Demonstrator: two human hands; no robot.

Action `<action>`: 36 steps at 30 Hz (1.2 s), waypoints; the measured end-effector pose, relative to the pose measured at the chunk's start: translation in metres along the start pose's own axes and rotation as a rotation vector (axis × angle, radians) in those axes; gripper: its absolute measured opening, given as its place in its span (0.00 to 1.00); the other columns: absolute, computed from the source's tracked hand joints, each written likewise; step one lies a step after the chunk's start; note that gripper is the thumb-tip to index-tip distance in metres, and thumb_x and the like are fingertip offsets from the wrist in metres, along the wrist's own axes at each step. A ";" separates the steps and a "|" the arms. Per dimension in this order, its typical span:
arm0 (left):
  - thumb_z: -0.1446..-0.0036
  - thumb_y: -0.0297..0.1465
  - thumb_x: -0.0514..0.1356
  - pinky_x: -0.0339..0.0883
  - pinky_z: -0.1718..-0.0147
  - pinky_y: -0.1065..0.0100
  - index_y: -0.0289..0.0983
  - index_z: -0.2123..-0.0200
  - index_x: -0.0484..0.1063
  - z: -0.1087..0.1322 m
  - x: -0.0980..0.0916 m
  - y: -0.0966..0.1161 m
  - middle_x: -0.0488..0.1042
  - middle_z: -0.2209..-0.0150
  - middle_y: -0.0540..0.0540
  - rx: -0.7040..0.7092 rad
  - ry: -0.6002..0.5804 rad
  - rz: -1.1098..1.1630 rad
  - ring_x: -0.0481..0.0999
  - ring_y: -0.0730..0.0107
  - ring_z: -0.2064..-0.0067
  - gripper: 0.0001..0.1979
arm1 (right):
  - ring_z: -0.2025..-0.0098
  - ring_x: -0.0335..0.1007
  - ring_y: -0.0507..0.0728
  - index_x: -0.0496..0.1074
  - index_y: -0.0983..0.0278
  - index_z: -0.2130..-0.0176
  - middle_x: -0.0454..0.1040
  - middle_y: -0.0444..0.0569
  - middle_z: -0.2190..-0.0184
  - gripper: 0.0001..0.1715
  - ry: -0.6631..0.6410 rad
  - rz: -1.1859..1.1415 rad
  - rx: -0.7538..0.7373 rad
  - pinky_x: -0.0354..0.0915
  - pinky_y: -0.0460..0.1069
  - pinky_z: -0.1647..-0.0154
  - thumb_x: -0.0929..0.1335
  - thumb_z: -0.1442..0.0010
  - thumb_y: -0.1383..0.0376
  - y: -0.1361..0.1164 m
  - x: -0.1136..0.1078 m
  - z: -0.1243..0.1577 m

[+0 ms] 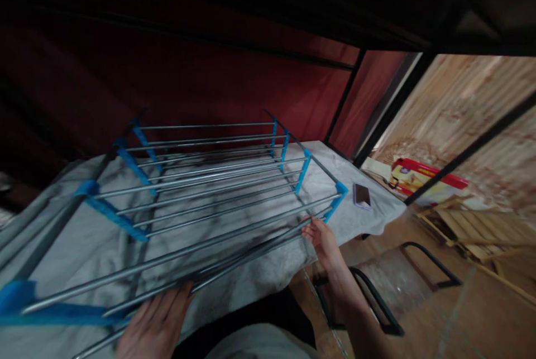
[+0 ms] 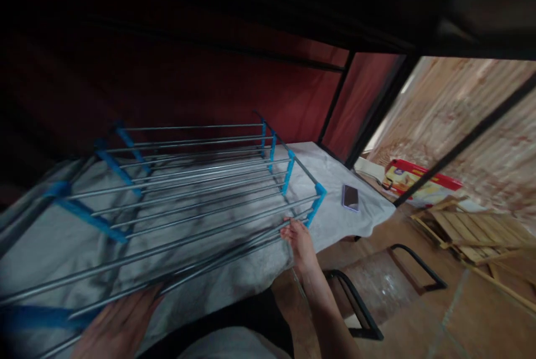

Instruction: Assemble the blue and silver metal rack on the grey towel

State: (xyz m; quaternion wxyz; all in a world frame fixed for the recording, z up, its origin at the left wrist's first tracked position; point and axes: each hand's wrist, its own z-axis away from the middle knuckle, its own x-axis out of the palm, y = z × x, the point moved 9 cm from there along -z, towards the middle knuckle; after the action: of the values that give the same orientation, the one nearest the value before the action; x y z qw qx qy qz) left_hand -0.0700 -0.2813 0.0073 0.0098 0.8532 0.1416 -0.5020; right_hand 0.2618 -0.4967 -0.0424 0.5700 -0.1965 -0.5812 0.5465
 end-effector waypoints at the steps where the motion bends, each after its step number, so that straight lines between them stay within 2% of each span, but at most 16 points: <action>1: 0.40 0.21 0.49 0.67 0.52 0.63 0.41 0.49 0.77 -0.005 -0.001 0.005 0.80 0.54 0.47 0.007 -0.046 -0.043 0.78 0.63 0.55 0.23 | 0.71 0.73 0.53 0.76 0.65 0.64 0.76 0.45 0.74 0.19 -0.010 -0.005 0.016 0.70 0.47 0.66 0.77 0.51 0.55 0.001 -0.002 0.000; 4: 0.41 0.16 0.48 0.66 0.51 0.63 0.39 0.44 0.73 -0.021 -0.005 0.012 0.79 0.55 0.47 -0.094 -0.202 -0.115 0.76 0.65 0.55 0.27 | 0.70 0.74 0.52 0.76 0.64 0.63 0.77 0.45 0.71 0.16 -0.023 -0.010 0.072 0.72 0.46 0.66 0.76 0.50 0.58 0.005 -0.013 -0.006; 6: 0.41 0.16 0.49 0.66 0.52 0.62 0.37 0.43 0.71 -0.031 -0.006 0.018 0.78 0.56 0.45 -0.109 -0.268 -0.113 0.75 0.64 0.56 0.26 | 0.68 0.75 0.52 0.76 0.64 0.62 0.78 0.46 0.70 0.16 -0.030 0.003 0.108 0.73 0.46 0.64 0.76 0.49 0.58 0.008 -0.021 -0.013; 11: 0.39 0.19 0.52 0.65 0.56 0.62 0.36 0.41 0.66 -0.040 -0.002 0.023 0.76 0.57 0.43 -0.145 -0.378 -0.119 0.74 0.64 0.56 0.24 | 0.67 0.76 0.51 0.77 0.63 0.62 0.78 0.44 0.69 0.15 -0.014 0.053 0.135 0.73 0.45 0.63 0.76 0.50 0.59 0.012 -0.043 -0.031; 18: 0.38 0.19 0.52 0.62 0.56 0.63 0.33 0.42 0.65 -0.048 -0.008 0.031 0.75 0.57 0.42 -0.069 -0.348 -0.156 0.73 0.65 0.58 0.21 | 0.63 0.77 0.52 0.78 0.61 0.61 0.78 0.44 0.68 0.12 -0.055 0.099 0.177 0.75 0.45 0.59 0.74 0.45 0.60 0.015 -0.058 -0.040; 23: 0.37 0.19 0.52 0.61 0.58 0.63 0.33 0.41 0.64 -0.054 -0.011 0.027 0.75 0.58 0.43 -0.029 -0.330 -0.124 0.73 0.65 0.59 0.21 | 0.64 0.77 0.50 0.79 0.61 0.59 0.78 0.44 0.68 0.10 -0.054 0.088 0.191 0.75 0.44 0.59 0.73 0.43 0.61 0.013 -0.054 -0.039; 31: 0.36 0.20 0.52 0.60 0.57 0.62 0.33 0.43 0.65 -0.057 -0.010 0.027 0.75 0.58 0.43 -0.041 -0.324 -0.130 0.73 0.64 0.58 0.19 | 0.66 0.77 0.50 0.79 0.62 0.61 0.79 0.44 0.69 0.10 -0.062 0.099 0.146 0.76 0.44 0.61 0.74 0.45 0.62 0.009 -0.049 -0.038; 36: 0.36 0.20 0.52 0.61 0.55 0.62 0.32 0.44 0.65 -0.061 -0.011 0.030 0.76 0.55 0.41 -0.057 -0.325 -0.100 0.73 0.64 0.57 0.18 | 0.64 0.77 0.48 0.79 0.63 0.60 0.79 0.43 0.67 0.09 -0.017 0.096 0.143 0.75 0.41 0.56 0.74 0.44 0.64 0.006 -0.050 -0.032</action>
State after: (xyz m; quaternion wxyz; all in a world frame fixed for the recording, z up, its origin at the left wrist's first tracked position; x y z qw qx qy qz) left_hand -0.0158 -0.3029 0.0430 0.0316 0.7520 0.1946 -0.6289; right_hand 0.3015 -0.5245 -0.0776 0.5510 -0.1782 -0.5353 0.6149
